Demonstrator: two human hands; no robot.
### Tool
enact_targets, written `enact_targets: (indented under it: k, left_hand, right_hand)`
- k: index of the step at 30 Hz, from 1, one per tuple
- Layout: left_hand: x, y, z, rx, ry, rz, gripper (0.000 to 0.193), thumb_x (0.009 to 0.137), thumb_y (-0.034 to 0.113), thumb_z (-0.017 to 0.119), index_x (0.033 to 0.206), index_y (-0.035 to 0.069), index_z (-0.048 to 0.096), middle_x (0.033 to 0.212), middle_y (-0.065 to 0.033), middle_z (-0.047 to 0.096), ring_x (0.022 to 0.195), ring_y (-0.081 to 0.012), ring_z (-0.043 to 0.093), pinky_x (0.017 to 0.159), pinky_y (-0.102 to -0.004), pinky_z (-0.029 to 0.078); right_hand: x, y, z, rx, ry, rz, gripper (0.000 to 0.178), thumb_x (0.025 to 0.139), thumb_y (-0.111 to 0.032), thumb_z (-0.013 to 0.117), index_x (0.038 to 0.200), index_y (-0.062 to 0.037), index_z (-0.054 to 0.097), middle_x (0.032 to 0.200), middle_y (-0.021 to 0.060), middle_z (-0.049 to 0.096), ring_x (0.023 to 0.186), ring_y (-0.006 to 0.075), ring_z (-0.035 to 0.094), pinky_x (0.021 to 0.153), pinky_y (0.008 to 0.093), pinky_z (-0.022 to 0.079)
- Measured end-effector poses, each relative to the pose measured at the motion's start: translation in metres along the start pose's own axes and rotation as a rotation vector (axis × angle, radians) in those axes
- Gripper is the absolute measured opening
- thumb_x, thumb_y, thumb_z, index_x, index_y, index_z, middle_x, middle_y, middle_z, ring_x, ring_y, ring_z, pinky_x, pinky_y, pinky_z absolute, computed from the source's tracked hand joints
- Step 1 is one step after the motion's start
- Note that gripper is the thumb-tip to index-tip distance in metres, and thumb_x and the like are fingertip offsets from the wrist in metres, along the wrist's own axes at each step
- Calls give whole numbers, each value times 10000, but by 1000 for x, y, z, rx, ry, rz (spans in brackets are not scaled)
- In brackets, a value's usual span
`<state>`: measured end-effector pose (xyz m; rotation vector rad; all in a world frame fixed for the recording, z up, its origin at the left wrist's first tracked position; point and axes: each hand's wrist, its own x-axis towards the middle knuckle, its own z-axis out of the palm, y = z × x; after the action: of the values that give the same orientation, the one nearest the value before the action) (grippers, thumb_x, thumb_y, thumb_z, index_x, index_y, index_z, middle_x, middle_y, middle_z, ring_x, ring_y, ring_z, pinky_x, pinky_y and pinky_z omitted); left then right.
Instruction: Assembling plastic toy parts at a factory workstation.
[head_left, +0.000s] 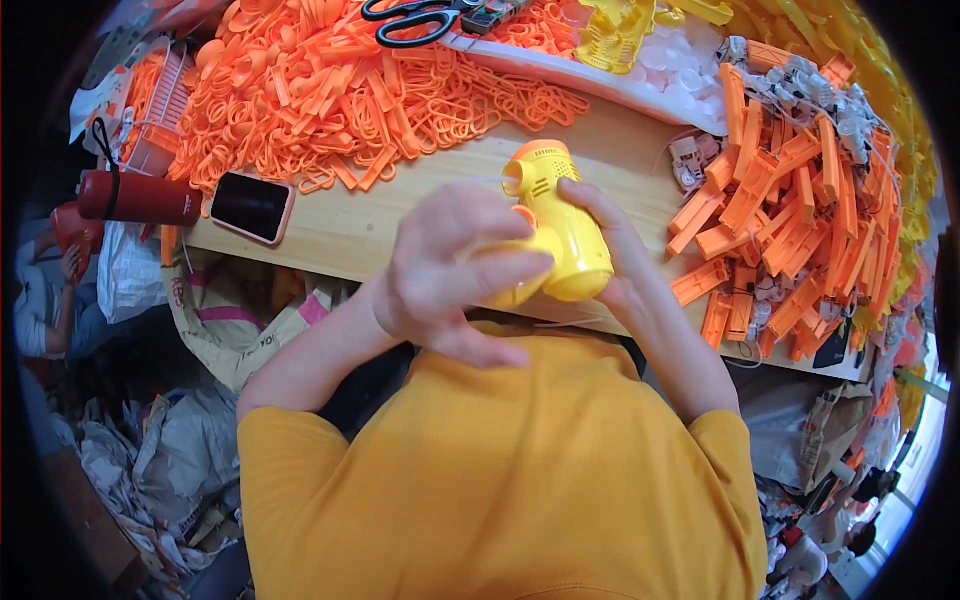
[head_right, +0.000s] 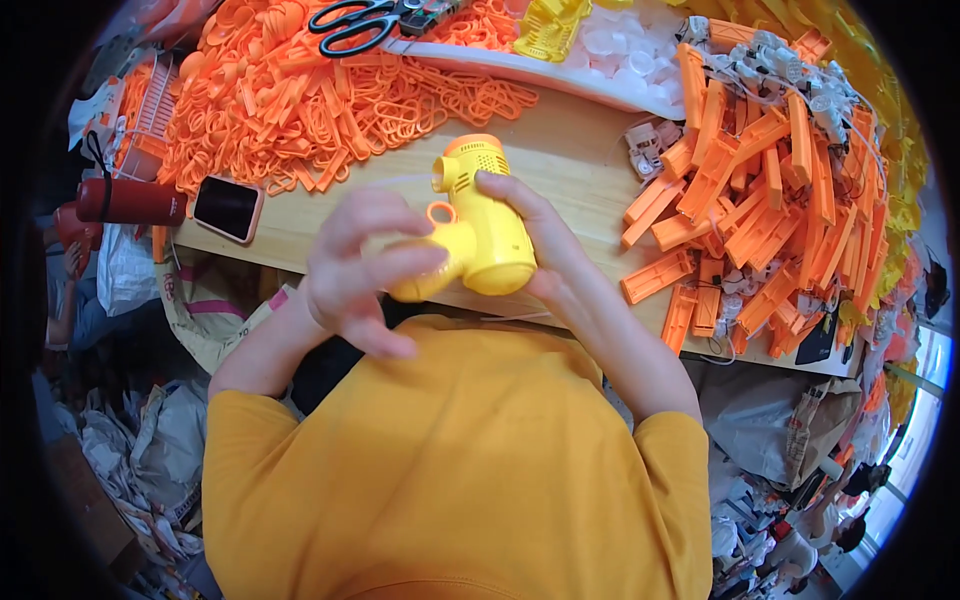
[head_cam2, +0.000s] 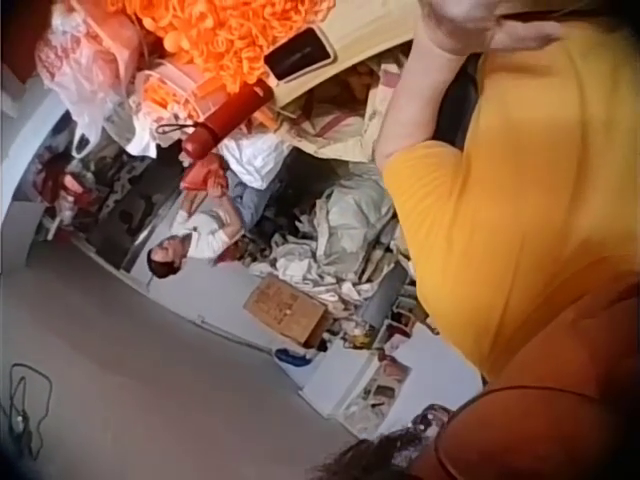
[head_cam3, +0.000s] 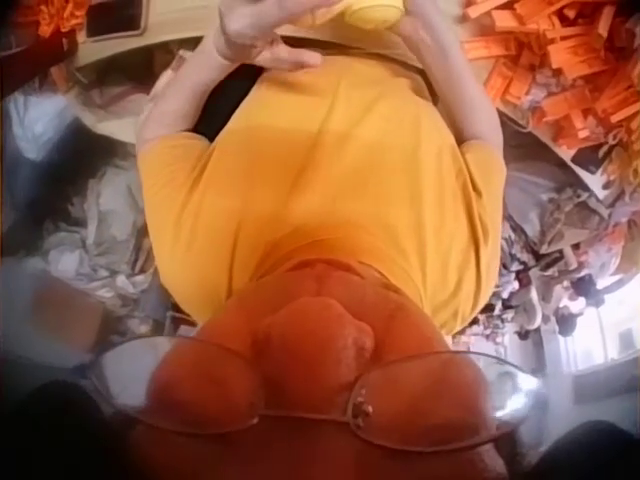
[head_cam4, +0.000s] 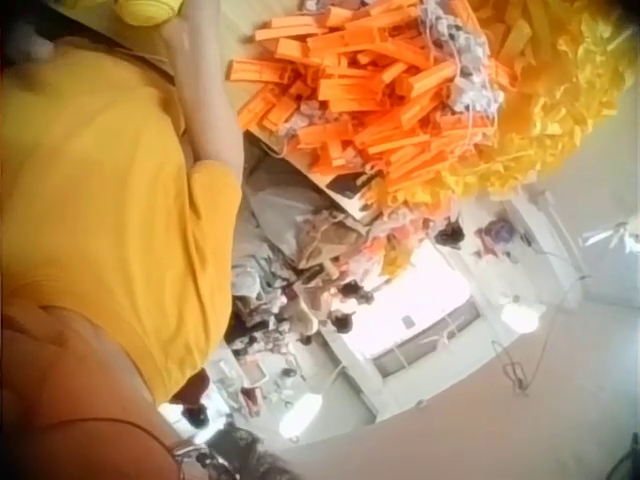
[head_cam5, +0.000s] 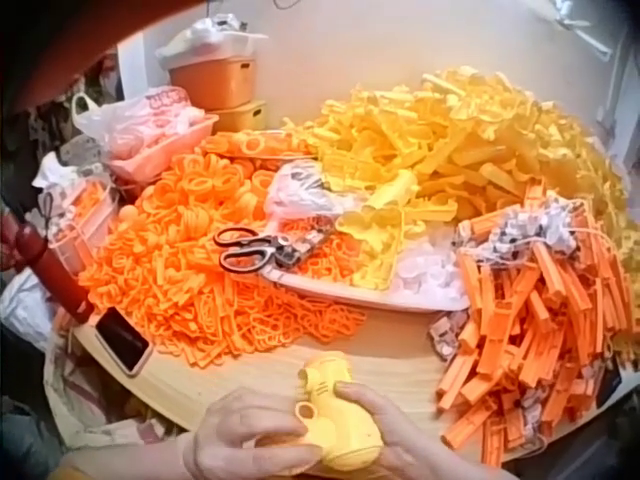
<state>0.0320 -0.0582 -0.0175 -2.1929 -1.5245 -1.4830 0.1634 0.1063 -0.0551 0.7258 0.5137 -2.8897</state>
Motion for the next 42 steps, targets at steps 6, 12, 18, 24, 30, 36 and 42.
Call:
enact_targets:
  k: [6,12,18,24,30,36,42]
  left_hand:
    - [-6,-13,4,159,158,-160,232,751,225,783,842,42,673,811,-84,613,724,-268,611,653,-360,512]
    - [-6,-33,-4,-137,664,-793,417,1008,328,516,776,6,642,722,-55,620,681,-113,567,631,-250,440]
    - [-12,-29,30,-211,637,-955,542,1038,417,395,770,22,652,651,-18,589,569,-71,549,538,-204,428]
    - [-10,-81,-32,22,464,-819,179,940,156,610,890,6,693,817,-48,650,761,-102,604,661,-260,478]
    - [-35,-206,-145,788,574,-705,198,802,216,722,932,67,717,921,-100,655,860,-261,635,755,-385,509]
    - [-40,-236,-148,1020,361,-779,213,772,268,733,857,72,732,947,-104,660,907,-281,627,853,-411,486]
    - [-21,-198,-155,411,720,-1015,180,834,193,588,843,18,631,792,-75,634,756,-186,604,705,-323,493]
  right_hand:
    - [0,10,17,168,70,49,462,952,-412,550,1235,-47,549,1087,134,648,930,247,669,792,399,576]
    - [-12,13,-16,-1629,329,-969,656,779,-414,773,1236,-21,512,1039,122,626,932,249,650,770,353,547]
    - [8,33,4,-1285,127,-997,773,635,-132,873,1274,-29,451,1128,71,584,1023,169,590,912,335,487]
    - [10,24,-13,-1218,126,-918,717,637,-42,847,1247,-53,469,1116,56,588,1019,156,593,891,329,499]
    - [14,29,-19,-1232,99,-943,682,634,-58,847,1220,-52,498,1097,55,592,1008,160,593,899,332,490]
    - [11,31,-16,-1284,67,-908,660,631,-78,841,1205,-38,520,1091,62,597,1002,166,593,911,332,475]
    - [7,29,-3,-1345,99,-832,650,632,-74,832,1201,-25,521,1078,83,608,991,180,607,894,323,484]
